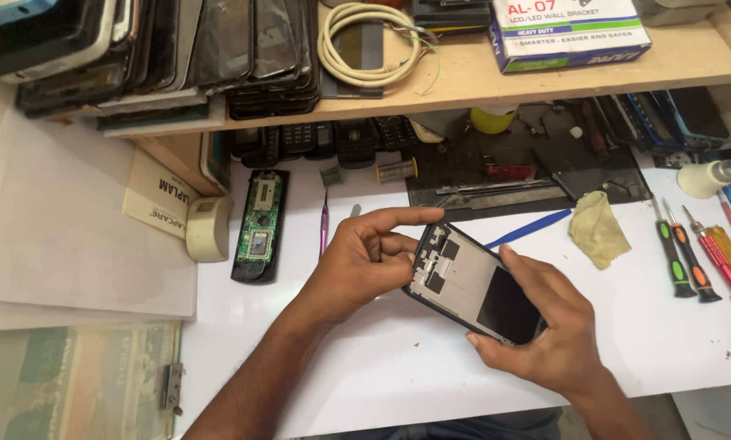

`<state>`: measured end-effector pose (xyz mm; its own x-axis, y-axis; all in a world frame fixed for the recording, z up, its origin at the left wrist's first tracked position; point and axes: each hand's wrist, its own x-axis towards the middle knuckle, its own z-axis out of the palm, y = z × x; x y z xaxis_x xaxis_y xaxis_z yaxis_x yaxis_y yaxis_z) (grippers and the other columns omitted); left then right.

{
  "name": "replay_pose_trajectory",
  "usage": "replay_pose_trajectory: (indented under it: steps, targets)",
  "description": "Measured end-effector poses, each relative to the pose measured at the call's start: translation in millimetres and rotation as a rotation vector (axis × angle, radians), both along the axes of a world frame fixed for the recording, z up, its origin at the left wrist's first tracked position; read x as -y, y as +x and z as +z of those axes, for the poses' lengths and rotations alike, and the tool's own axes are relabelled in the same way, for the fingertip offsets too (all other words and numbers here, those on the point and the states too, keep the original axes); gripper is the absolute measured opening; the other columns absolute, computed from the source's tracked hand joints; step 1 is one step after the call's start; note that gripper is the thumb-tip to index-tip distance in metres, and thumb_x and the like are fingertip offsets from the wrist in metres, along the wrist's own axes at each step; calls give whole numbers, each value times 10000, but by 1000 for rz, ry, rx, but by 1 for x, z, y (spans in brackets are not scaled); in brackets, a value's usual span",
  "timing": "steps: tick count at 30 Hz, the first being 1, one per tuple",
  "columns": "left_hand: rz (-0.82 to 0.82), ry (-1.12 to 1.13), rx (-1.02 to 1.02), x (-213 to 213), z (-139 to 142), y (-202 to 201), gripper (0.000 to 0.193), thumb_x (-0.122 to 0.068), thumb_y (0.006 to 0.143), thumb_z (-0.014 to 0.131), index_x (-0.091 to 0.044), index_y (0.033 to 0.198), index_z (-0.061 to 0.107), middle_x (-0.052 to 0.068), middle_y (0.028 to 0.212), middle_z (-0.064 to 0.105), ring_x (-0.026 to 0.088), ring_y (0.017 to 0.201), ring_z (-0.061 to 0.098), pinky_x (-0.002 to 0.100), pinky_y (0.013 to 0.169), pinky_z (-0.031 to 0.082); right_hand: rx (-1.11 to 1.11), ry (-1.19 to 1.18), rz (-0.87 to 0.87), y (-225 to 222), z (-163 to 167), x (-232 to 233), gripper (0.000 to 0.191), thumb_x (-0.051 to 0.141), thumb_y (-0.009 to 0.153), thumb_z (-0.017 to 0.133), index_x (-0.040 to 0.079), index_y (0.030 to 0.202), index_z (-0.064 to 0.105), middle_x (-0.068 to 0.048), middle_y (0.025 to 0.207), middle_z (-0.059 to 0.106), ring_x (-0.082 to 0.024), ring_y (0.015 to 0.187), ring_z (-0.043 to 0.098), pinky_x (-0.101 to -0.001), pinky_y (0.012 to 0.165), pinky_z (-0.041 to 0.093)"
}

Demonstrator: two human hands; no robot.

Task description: The person picks up a blue smartphone from the workbench, pries open its back cover with a screwdriver, removes the back panel, and uses a pry tool and tweezers to work around the exposed battery inside the phone.

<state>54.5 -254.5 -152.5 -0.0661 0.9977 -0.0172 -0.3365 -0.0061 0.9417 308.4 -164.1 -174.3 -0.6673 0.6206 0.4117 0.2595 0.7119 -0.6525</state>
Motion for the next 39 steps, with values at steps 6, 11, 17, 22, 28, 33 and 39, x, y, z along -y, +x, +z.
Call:
replay_pose_trajectory:
  steps: [6, 11, 17, 22, 28, 33, 39]
  targets:
    - [-22, 2, 2, 4, 1, 0, 686, 138, 801, 549, 3, 1472, 579, 168, 1054, 796, 69, 817, 702, 196, 694, 524, -17, -105, -24, 0, -3, 9, 986, 233, 544, 897, -33, 1426, 546, -218, 1262, 663, -264, 1129, 701, -355, 931, 566]
    - [-42, 15, 46, 6, 13, 7, 625, 123, 859, 570, 14, 1473, 548, 199, 1131, 761, 147, 943, 754, 264, 833, 624, -52, -135, -40, -1, -6, 11, 965, 220, 578, 885, -51, 1439, 540, -201, 1265, 668, -241, 1133, 691, -333, 939, 548]
    - [-45, 72, 27, 9, 10, 30, 681, 84, 916, 508, -65, 1573, 409, 184, 1192, 733, 189, 1011, 750, 302, 887, 628, -132, -262, -173, -4, -11, -1, 872, 252, 715, 833, -73, 1466, 532, -163, 1245, 672, -194, 1090, 668, -288, 880, 538]
    - [141, 84, -97, 9, -1, 32, 569, 53, 960, 504, -19, 1524, 482, 188, 1099, 743, 166, 977, 739, 304, 856, 635, -96, -300, -176, -8, -16, 7, 853, 306, 743, 816, -79, 1445, 522, -158, 1194, 669, -211, 1081, 671, -312, 887, 546]
    - [258, 89, -125, 2, -2, 32, 431, 6, 969, 550, 18, 1399, 579, 130, 1200, 732, 137, 963, 733, 297, 811, 635, -68, -344, -144, -13, -13, 16, 831, 344, 745, 819, -55, 1411, 521, -172, 1210, 665, -237, 1121, 673, -355, 908, 555]
    - [323, 60, -157, 0, -8, 33, 360, -17, 977, 603, 35, 1333, 626, 124, 1155, 728, 116, 919, 723, 282, 788, 635, -40, -441, -147, -15, -14, 22, 846, 333, 739, 824, -48, 1419, 495, -180, 1177, 680, -237, 1086, 678, -365, 902, 552]
    - [418, 78, -155, -5, -14, 32, 312, -2, 993, 569, 57, 1292, 639, 154, 1079, 749, 127, 928, 735, 290, 811, 669, -47, -427, -142, -23, -20, 28, 876, 372, 783, 812, -58, 1439, 422, -177, 1255, 626, -231, 1132, 643, -358, 933, 535]
